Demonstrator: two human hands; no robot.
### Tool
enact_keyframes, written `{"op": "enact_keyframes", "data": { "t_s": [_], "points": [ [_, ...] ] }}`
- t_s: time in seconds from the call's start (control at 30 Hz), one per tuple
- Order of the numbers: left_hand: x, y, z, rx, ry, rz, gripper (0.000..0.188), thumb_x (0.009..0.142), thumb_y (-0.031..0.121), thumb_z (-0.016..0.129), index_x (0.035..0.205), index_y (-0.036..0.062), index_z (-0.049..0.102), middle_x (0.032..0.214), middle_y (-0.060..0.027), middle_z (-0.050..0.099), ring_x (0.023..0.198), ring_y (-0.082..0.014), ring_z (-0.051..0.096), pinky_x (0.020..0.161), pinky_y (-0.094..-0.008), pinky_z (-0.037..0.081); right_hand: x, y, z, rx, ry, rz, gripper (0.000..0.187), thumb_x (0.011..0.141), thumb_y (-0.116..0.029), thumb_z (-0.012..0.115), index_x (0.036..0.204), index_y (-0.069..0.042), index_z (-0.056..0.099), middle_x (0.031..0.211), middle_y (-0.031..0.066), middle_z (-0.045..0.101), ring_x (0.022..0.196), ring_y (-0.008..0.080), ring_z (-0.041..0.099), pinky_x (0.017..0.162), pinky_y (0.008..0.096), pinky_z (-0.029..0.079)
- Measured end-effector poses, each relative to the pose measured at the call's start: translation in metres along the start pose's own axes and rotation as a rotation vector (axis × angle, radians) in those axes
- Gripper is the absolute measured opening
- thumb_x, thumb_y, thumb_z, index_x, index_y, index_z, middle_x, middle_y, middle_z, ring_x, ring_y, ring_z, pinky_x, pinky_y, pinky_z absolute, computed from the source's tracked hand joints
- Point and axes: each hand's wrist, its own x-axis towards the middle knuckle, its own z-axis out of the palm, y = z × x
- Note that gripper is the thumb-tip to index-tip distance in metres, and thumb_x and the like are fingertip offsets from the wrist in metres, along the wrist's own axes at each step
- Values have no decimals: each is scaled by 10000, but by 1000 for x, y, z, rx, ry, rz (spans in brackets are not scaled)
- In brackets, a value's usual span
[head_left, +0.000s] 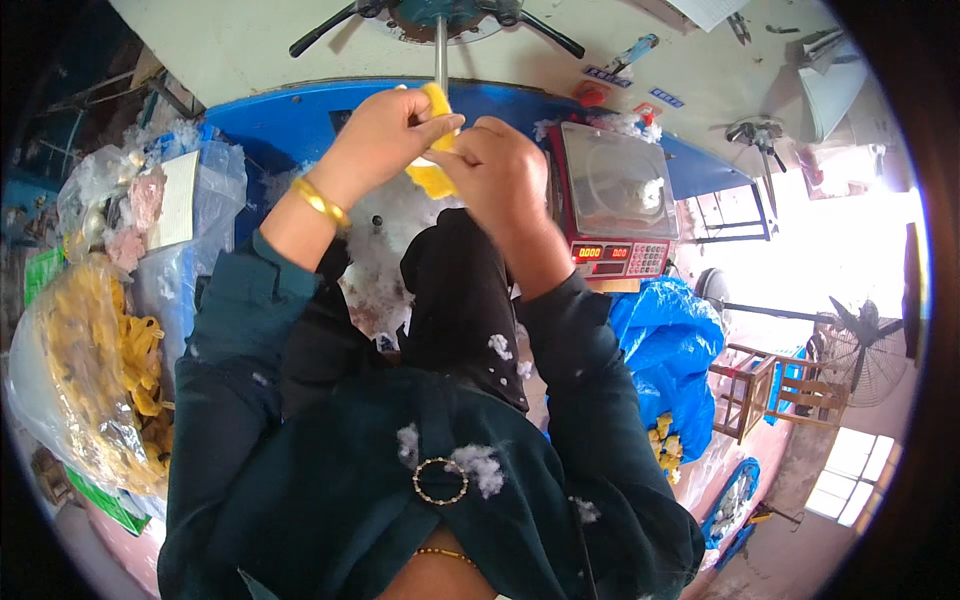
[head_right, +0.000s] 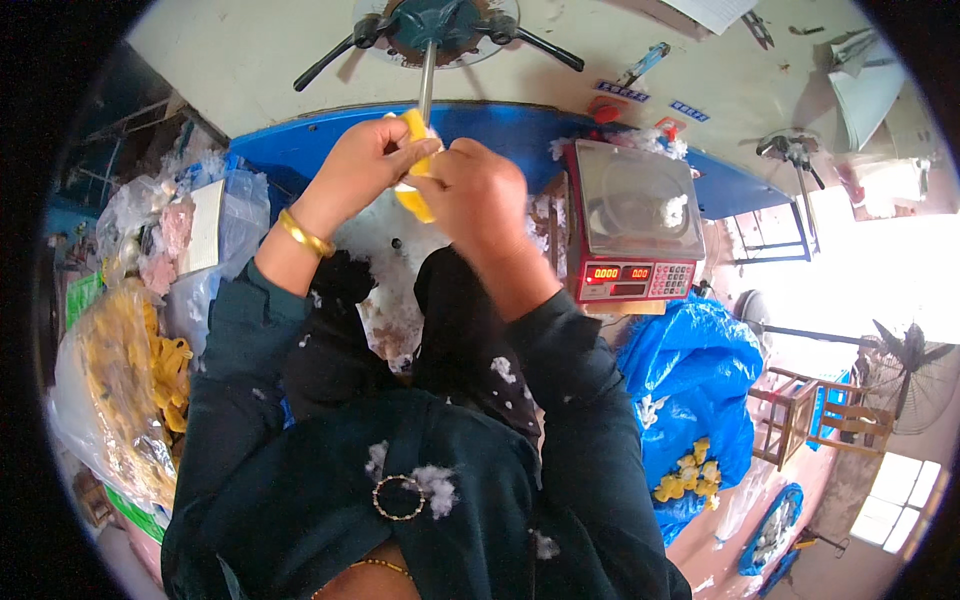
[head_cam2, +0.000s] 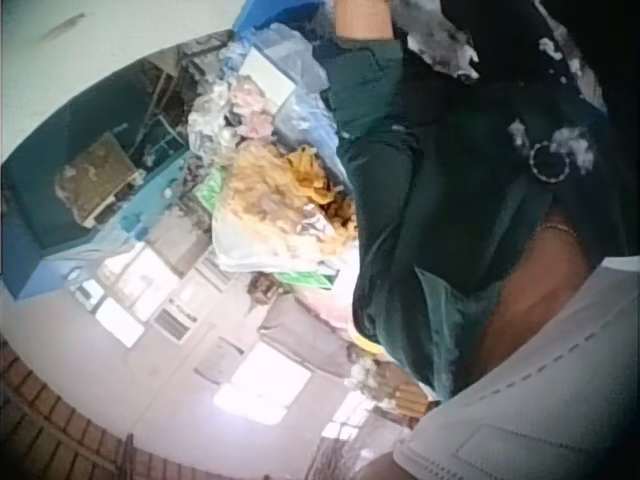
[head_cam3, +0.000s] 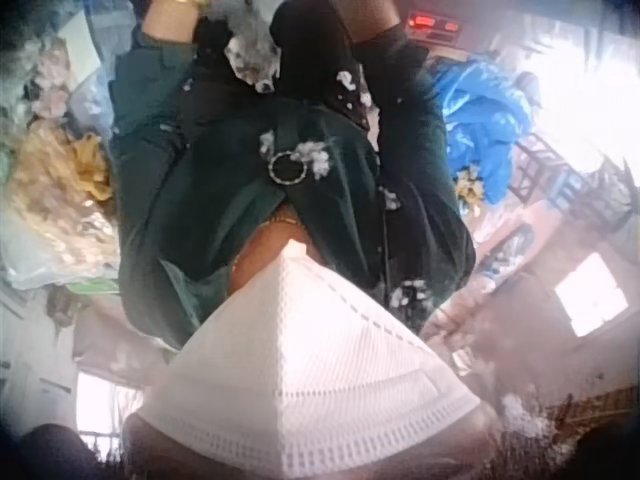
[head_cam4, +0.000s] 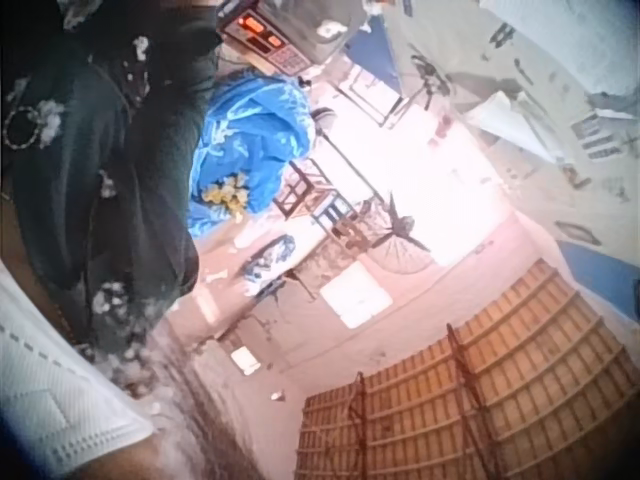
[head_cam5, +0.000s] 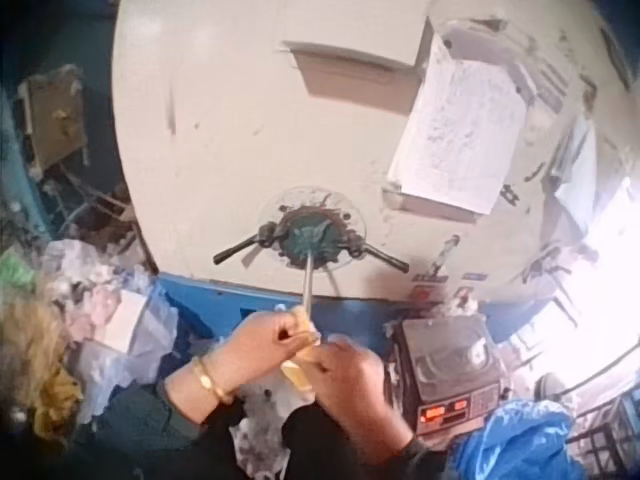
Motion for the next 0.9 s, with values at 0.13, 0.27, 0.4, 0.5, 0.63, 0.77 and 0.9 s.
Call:
{"op": "enact_keyframes", "data": {
  "t_s": [0.13, 0.27, 0.4, 0.5, 0.63, 0.77, 0.9],
  "points": [
    [18, -26, 12, -386, -91, 41, 333, 869, 276, 638, 683, 6, 580, 555, -75, 523, 504, -176, 473, 510, -303, 403, -18, 19, -14, 293, -595, 315, 303, 799, -285, 706, 683, -35, 580, 664, 85, 639, 555, 229, 619, 509, 319, 457],
    [56, -12, -5, -136, 25, 81, 268, 831, 196, 645, 656, 11, 563, 587, -111, 584, 507, -193, 535, 520, -342, 431, 12, -22, -63, 691, -702, 565, 317, 860, -245, 662, 927, 43, 547, 661, 110, 659, 480, 163, 592, 460, 261, 431],
    [60, -13, -8, -136, 30, 198, 252, 817, 175, 630, 645, 12, 545, 554, -122, 552, 502, -233, 522, 516, -361, 424, 14, -13, -45, 440, -378, 525, 340, 809, -280, 709, 968, 15, 650, 651, 99, 638, 529, 155, 587, 505, 281, 440],
    [42, -6, -3, 18, 21, 181, 322, 873, 203, 619, 653, 9, 486, 553, -73, 442, 514, -139, 376, 498, -308, 350, 7, -13, -26, 273, -224, 533, 357, 726, -346, 774, 841, -18, 693, 652, 97, 626, 569, 183, 592, 541, 318, 448],
    [13, 12, 0, 52, 31, 116, 273, 871, 212, 620, 701, 8, 555, 581, -116, 507, 503, -209, 429, 503, -320, 373, 4, -17, -17, 232, -222, 530, 331, 685, -307, 786, 794, -14, 675, 642, 106, 610, 560, 237, 585, 541, 335, 450],
    [-9, 19, 7, 126, 102, 186, 201, 852, 192, 627, 749, 20, 604, 653, -144, 581, 558, -287, 539, 528, -353, 422, -5, -12, -13, 228, -227, 473, 262, 663, -224, 767, 740, -11, 635, 633, 123, 583, 557, 261, 572, 536, 350, 440],
    [-22, 26, 7, 194, 99, 161, 176, 854, 183, 630, 780, 28, 592, 676, -134, 592, 607, -308, 561, 542, -373, 430, -11, -11, -13, 245, -203, 446, 237, 657, -174, 760, 751, 1, 632, 629, 107, 578, 557, 222, 566, 536, 333, 438]
  ]
}}
